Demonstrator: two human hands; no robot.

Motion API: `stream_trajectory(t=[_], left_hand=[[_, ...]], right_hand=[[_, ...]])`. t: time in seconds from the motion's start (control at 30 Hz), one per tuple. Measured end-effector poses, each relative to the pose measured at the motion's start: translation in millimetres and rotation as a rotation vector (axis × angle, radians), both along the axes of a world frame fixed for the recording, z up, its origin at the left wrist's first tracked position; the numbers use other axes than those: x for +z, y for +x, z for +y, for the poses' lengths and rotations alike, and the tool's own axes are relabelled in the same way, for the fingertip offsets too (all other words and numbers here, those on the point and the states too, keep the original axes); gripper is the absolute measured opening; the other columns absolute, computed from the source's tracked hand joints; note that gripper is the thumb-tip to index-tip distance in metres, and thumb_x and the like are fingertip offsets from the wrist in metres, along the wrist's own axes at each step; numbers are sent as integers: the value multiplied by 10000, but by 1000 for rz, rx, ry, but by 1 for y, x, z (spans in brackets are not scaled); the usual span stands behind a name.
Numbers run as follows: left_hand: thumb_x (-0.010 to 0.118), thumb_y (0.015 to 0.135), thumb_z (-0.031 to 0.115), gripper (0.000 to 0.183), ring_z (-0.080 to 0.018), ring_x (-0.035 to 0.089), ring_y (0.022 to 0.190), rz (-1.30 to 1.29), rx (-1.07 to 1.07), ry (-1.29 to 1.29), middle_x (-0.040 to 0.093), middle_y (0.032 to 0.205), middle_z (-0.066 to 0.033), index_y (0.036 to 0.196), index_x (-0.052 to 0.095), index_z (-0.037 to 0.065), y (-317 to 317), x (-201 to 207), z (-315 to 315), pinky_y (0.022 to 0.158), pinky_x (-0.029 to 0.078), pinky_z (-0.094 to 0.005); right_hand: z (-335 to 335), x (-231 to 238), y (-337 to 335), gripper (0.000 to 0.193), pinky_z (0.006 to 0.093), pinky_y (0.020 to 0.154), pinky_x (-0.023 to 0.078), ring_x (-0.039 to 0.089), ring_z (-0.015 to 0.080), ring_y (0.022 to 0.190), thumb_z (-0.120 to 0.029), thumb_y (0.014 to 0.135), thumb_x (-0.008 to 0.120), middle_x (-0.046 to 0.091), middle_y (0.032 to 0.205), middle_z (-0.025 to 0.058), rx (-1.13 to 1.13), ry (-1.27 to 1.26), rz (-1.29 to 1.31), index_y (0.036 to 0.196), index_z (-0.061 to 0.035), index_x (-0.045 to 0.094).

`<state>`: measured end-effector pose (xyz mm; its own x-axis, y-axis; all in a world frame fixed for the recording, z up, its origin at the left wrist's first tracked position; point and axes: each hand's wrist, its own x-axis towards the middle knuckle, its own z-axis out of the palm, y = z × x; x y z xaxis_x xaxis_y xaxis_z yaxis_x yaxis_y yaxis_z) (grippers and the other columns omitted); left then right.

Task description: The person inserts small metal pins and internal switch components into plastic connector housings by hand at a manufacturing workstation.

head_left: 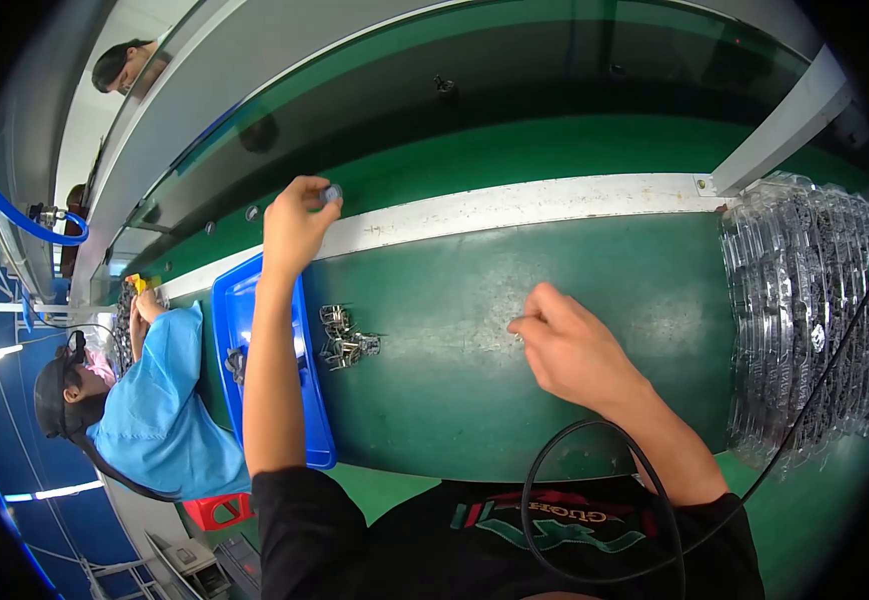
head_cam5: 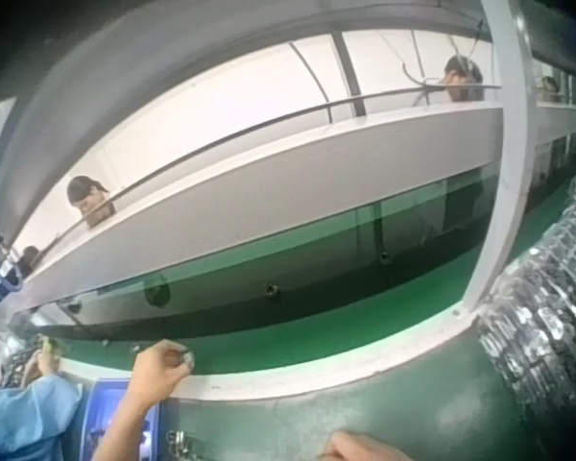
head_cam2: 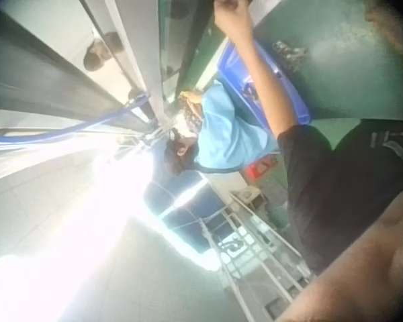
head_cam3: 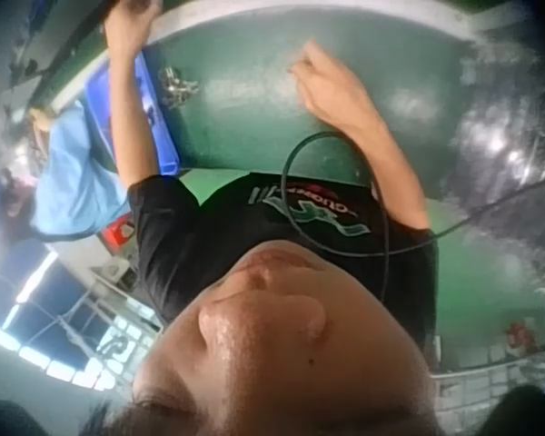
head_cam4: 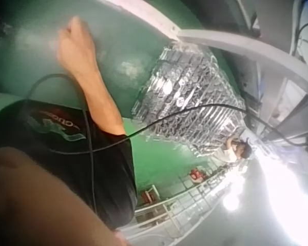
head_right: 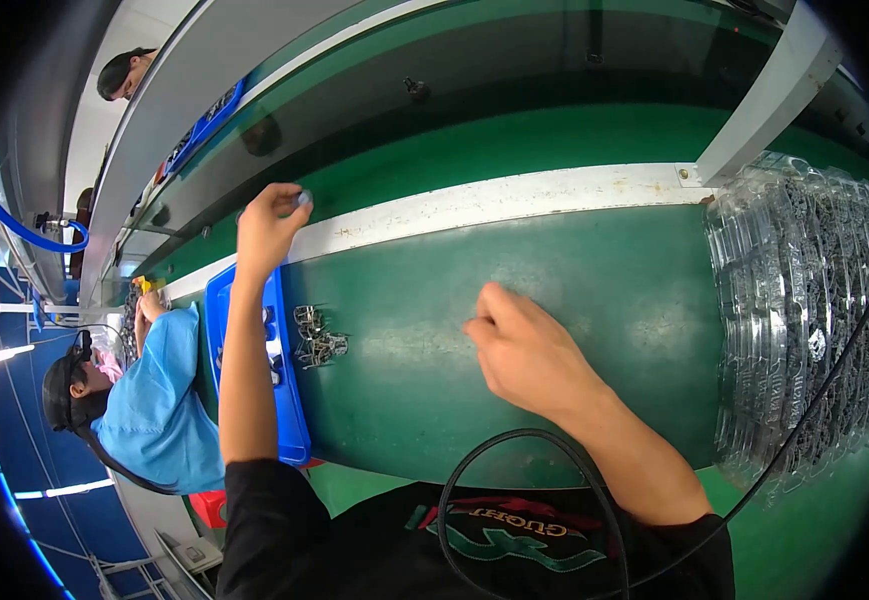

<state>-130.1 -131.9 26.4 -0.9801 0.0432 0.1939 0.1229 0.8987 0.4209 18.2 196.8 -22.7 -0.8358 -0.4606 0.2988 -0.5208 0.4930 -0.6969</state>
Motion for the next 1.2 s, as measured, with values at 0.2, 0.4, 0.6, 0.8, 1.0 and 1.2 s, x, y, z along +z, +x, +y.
stream_trajectory(t=[0.2,0.4,0.6,0.8,1.0,1.2], left_hand=[[779,753,-58,395,-62,604,733,-148,-71,850,627,860,-22,1128,659,-17,124,13,118,643,498,-193],[774,759,-94,415,-92,650,770,-245,-212,966,615,983,-80,1156,669,-32,154,-33,157,680,538,-214],[779,744,-109,453,-110,655,776,-252,-258,1078,618,996,-84,1177,666,-31,154,-41,164,695,562,-223],[770,744,-125,471,-117,654,813,-226,-274,1104,616,1006,-91,1193,663,-32,153,-42,164,717,578,-224],[740,785,-120,414,-112,656,800,-384,-242,1250,616,1027,-75,1183,684,-20,152,-30,153,717,566,-222],[710,841,15,212,-151,677,729,-305,-164,605,682,913,-101,1050,744,5,102,-9,137,660,533,-256]], right_hand=[[19,10,-8,135,288,632,513,650,196,780,65,807,689,569,955,92,-98,-560,-354,931,14,674],[13,18,-8,149,258,611,508,647,161,776,73,813,710,604,907,71,-115,-720,-323,937,-3,674],[10,17,-9,143,286,585,493,620,195,712,65,810,701,607,868,85,-150,-471,-43,926,-11,667],[5,12,-9,143,299,568,485,612,200,695,65,807,699,604,863,83,-182,-455,-7,923,-16,676],[4,6,-10,213,300,565,482,611,197,686,74,775,705,615,862,75,-135,-415,77,967,-17,692],[6,-7,-15,218,330,570,502,625,215,692,21,792,666,617,867,59,-179,-308,69,1002,-31,690]])
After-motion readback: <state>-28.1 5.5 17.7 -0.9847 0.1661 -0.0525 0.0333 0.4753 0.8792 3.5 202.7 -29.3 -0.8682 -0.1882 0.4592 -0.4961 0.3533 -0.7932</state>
